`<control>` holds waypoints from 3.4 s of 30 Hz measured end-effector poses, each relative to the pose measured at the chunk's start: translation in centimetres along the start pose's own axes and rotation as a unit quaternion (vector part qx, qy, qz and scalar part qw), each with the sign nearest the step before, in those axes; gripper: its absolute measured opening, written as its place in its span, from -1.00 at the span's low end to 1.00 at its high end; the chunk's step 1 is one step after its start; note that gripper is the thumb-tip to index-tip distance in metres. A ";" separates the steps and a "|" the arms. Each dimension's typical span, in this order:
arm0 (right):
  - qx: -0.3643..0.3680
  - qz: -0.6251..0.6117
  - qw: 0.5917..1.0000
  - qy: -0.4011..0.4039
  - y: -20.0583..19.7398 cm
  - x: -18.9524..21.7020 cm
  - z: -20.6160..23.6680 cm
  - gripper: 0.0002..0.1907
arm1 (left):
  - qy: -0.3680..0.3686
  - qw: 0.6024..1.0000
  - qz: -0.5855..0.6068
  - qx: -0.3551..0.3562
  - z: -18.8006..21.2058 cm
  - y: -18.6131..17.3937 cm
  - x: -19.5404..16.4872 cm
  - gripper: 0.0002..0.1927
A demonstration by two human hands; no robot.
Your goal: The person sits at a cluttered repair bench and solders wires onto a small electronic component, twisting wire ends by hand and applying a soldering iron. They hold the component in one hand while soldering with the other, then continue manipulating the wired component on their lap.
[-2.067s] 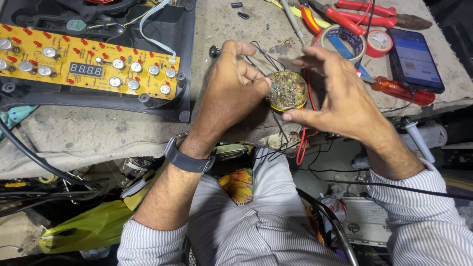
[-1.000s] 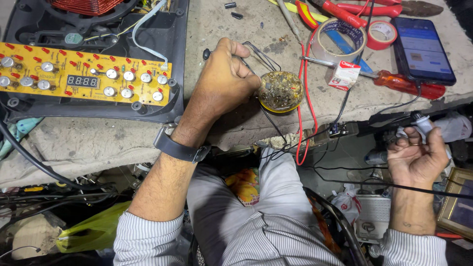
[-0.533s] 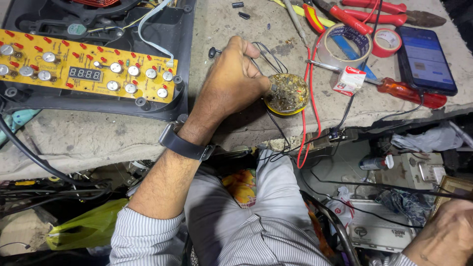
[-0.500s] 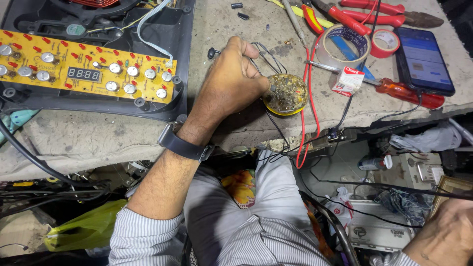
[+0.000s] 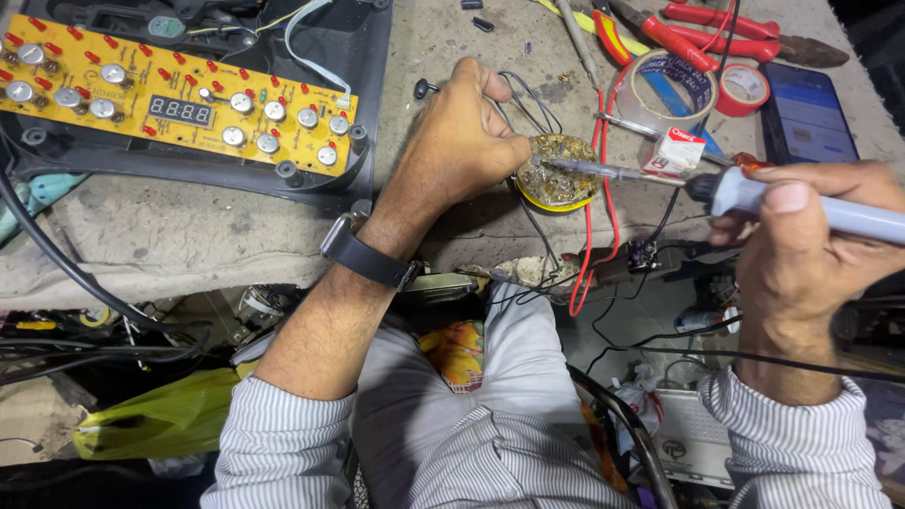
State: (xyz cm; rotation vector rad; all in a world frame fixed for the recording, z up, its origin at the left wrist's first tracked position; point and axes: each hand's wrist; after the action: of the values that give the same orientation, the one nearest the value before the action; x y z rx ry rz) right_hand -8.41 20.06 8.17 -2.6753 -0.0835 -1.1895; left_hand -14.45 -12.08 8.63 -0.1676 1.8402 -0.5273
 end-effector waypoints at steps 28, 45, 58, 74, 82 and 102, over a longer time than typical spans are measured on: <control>0.054 0.076 0.996 0.017 2.7 0.8 -2.1 -0.58 | 0.007 1.000 -0.007 -0.008 -0.2 0.2 1.0 -0.48; -0.167 -0.254 0.952 0.024 -5.7 -4.0 5.3 -0.69 | 0.009 0.999 0.037 0.010 0.7 -0.2 0.0 -0.50; -0.208 -0.228 0.951 0.017 -6.2 -4.4 9.2 -0.65 | -0.009 0.983 0.185 0.016 2.6 -0.1 -0.1 -0.52; -0.142 0.003 0.988 -0.056 -2.1 -3.3 2.6 -0.59 | -0.073 0.981 0.178 0.013 2.4 0.2 -0.8 -0.51; 0.036 0.372 0.927 0.030 0.9 -2.1 -1.7 -0.62 | -0.065 0.979 0.191 0.020 2.3 0.1 -0.3 -0.51; 0.051 0.191 0.980 -0.016 0.5 -3.1 0.5 -0.37 | -0.054 0.983 0.172 0.028 2.4 0.2 0.2 -0.50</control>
State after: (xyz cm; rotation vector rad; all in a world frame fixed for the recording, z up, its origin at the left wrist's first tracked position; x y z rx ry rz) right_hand -10.09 19.81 5.47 -2.4706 0.3401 -0.9902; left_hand -12.25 -12.63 7.77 0.1565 1.6987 -0.3192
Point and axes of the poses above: each hand's wrist, its own z-axis away from the middle knuckle, its own y-axis out of the palm, x = y × z, and after that the axes turned 14 degrees about x, right-handed
